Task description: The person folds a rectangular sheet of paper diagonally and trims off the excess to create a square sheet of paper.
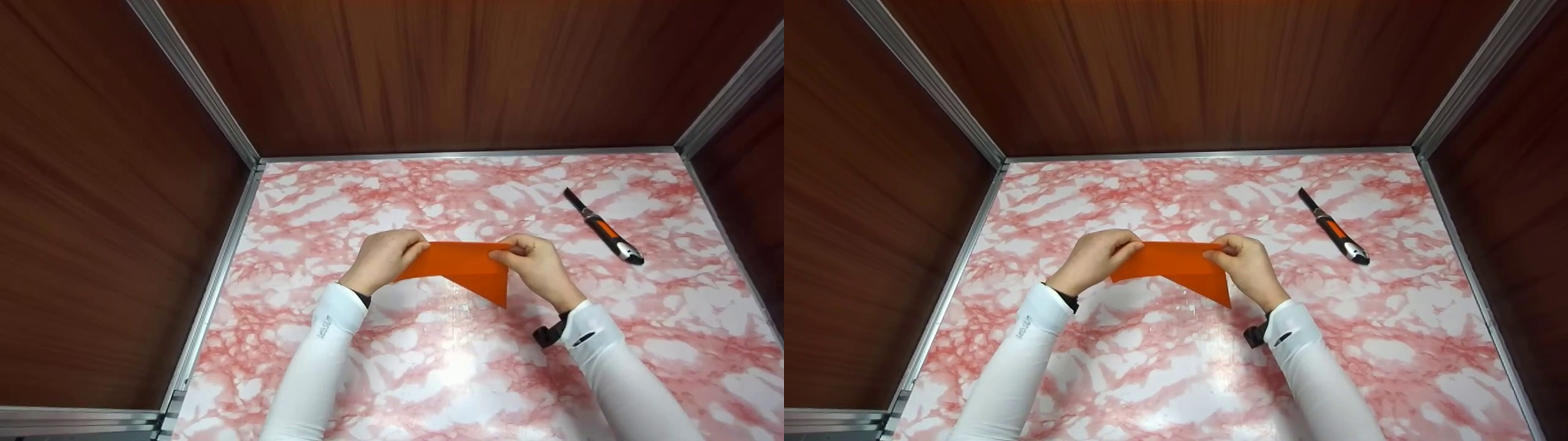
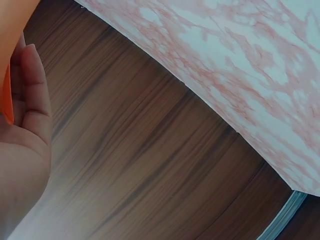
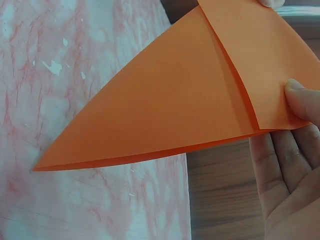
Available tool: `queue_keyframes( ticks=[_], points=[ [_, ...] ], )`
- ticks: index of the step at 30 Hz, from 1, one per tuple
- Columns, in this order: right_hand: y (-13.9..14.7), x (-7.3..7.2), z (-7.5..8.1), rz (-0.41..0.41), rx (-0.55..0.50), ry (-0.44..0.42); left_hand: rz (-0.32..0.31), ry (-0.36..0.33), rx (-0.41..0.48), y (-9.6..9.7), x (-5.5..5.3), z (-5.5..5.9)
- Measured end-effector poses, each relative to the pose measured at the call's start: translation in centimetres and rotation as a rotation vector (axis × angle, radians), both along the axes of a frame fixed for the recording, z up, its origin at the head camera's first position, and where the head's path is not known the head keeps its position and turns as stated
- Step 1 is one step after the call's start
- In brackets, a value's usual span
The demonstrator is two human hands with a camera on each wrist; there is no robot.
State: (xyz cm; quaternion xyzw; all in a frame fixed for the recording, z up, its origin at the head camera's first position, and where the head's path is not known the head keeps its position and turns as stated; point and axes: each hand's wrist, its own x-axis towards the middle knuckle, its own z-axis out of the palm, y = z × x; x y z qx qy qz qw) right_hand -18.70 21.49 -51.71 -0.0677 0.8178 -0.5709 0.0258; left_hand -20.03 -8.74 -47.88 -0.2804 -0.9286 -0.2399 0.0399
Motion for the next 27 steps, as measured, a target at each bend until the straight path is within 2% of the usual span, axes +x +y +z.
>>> queue_keyframes(
  ticks=[8,15,21,27],
  points=[
    [0.4,-0.1,-0.3,-0.016,-0.021,0.011,0.016,-0.04,0.029,-0.6,-0.1,-0.1],
    [0.4,-0.2,-0.3,-0.015,-0.025,0.006,0.021,-0.03,0.028,-0.9,-0.1,-0.3],
    [0.4,-0.2,-0.2,-0.025,-0.045,0.003,0.053,-0.068,0.05,-1.5,-0.2,-0.3],
    [0.5,-0.2,-0.2,-0.024,-0.04,0.005,0.054,-0.055,0.042,-1.8,-0.1,-0.4]
  ],
)
